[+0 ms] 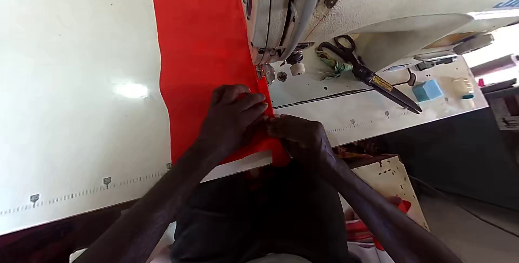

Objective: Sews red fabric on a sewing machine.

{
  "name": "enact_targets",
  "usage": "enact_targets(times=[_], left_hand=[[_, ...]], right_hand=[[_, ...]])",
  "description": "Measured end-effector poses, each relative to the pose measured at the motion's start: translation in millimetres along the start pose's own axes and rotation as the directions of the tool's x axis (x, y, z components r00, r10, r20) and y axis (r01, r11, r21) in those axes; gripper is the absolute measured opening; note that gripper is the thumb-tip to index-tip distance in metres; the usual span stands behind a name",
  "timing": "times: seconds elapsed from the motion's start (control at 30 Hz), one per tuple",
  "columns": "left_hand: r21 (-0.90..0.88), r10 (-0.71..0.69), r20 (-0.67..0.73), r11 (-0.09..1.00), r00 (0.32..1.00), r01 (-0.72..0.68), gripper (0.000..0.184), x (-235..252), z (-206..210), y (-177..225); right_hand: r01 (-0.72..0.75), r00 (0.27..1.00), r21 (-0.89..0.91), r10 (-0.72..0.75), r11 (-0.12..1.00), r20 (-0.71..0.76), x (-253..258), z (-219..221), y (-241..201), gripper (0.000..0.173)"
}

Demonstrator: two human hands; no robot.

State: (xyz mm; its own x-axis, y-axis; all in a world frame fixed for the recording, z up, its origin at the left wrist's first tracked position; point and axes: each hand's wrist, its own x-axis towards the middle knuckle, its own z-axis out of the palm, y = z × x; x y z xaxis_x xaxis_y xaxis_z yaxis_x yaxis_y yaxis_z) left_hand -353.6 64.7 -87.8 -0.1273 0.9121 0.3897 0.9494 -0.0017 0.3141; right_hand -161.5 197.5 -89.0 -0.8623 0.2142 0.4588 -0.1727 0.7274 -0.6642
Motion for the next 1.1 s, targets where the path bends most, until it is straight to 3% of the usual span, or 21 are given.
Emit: enact_targets(times=[0.57, 0.83, 0.97, 1.1], left_hand=[[0.044, 0.036, -0.057, 0.998, 0.998, -0.034, 0.031, 32.0, -0.3, -41.6], [0.074, -0.013, -0.031, 0.997, 0.999, 0.015, 0.023, 41.7, 0.1, -45.9], [-0.025, -0.213, 0.085, 0.976, 0.973, 0.216, 0.035, 29.9, -10.4, -18.8], [-0.368, -0.392, -0.031, 0.860, 0.920, 0.354, 0.038, -23.2, -12.0, 52.4]], right_hand=[[-0.065, 0.996, 0.010, 0.065, 0.998, -0.061, 44.5, 6.5, 24.6, 0.022], [-0.183, 0.979, -0.032, 0.179, 0.983, -0.097, 41.4, 15.4, 24.4, 0.027], [-0.216, 0.938, 0.092, 0.233, 0.972, -0.257, 23.6, 21.2, 0.6, 0.029], [-0.319, 0.810, 0.342, 0.442, 0.884, -0.385, -44.5, 26.1, -56.6, 0.018]])
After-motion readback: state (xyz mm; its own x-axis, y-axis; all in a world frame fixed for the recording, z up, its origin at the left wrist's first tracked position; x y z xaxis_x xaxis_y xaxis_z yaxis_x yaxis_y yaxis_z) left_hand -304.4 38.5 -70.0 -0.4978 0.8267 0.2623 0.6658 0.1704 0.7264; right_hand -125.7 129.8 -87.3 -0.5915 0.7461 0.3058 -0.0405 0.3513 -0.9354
